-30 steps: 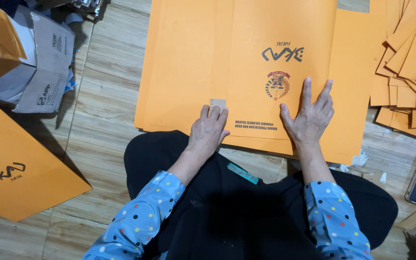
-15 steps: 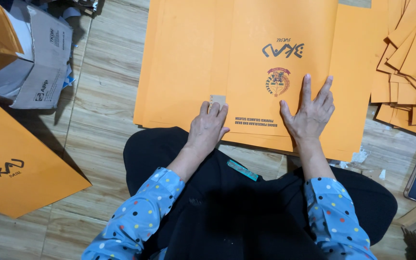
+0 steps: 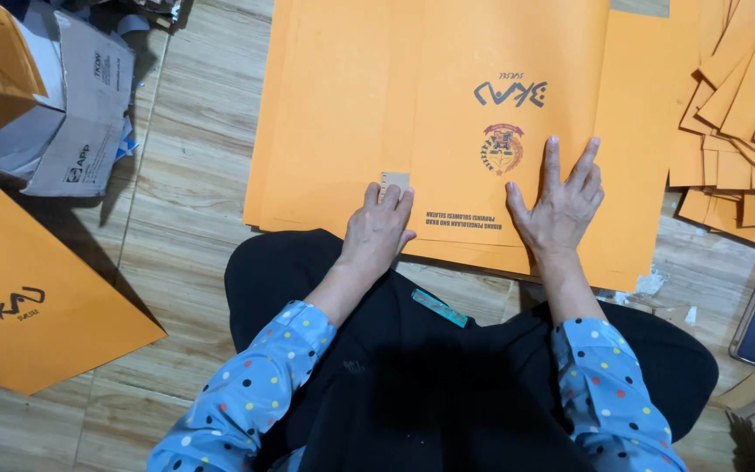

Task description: The person sits on the floor and repeatedly glues a small rectangular piece of paper onto the center fold of large orange sheets. They use a small green glue stick to apply adhesive, press the paper down, and then fold the sheet in half to secure it.

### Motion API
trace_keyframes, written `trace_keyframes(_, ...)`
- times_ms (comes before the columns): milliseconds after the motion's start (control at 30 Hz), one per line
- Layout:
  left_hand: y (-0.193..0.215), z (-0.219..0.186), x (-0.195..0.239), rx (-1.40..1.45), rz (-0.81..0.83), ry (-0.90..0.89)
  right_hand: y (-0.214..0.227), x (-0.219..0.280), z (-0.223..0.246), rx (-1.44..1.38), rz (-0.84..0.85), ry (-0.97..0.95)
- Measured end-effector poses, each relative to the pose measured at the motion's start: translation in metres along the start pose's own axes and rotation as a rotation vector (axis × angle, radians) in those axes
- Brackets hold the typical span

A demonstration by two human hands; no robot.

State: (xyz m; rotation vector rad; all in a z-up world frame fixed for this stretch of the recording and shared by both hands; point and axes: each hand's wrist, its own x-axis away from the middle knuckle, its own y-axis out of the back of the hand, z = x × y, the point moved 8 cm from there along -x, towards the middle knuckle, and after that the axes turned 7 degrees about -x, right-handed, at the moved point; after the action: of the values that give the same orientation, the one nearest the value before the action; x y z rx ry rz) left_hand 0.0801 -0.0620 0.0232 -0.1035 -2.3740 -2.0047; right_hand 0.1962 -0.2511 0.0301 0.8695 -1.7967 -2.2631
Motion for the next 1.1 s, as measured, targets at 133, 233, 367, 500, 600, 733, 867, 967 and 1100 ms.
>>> trace_keyframes(133, -0.004, -0.002, -0.003, -0.04, -0.008, 0.017, -0.003, 0.001, -0.002, -0.013, 0.032, -0.019)
trace_keyframes(233, -0.025, -0.003, -0.008, -0.124, -0.019, 0.087, -0.003, 0.001, -0.002, -0.035, 0.053, -0.032)
trace_keyframes(367, -0.021, -0.03, -0.025, -0.354, -0.108, 0.224, -0.007, 0.001, -0.005, -0.089, 0.055, -0.053)
trace_keyframes(500, -0.018, -0.077, -0.056, -0.295, 0.018, 0.144, -0.005, 0.0, -0.004, -0.104, 0.061, -0.064)
trace_keyframes(600, -0.049, -0.108, -0.081, -0.14, 0.084, 0.044, -0.004, 0.0, -0.003, -0.08, 0.042, -0.073)
trace_keyframes(733, -0.077, -0.116, -0.103, -0.107, 0.072, 0.083, 0.0, 0.0, -0.005, -0.093, 0.004, -0.079)
trace_keyframes(867, -0.064, -0.119, -0.106, -0.102, 0.256, 0.068, 0.0, 0.01, -0.037, -0.218, 0.217, -0.229)
trace_keyframes(967, -0.051, -0.119, -0.104, -0.095, 0.348, 0.081, 0.018, 0.025, -0.074, -0.305, 0.288, -0.414)
trace_keyframes(1100, -0.042, -0.12, -0.099, -0.063, 0.474, 0.102, 0.019, 0.049, -0.107, -0.253, 0.582, -0.632)
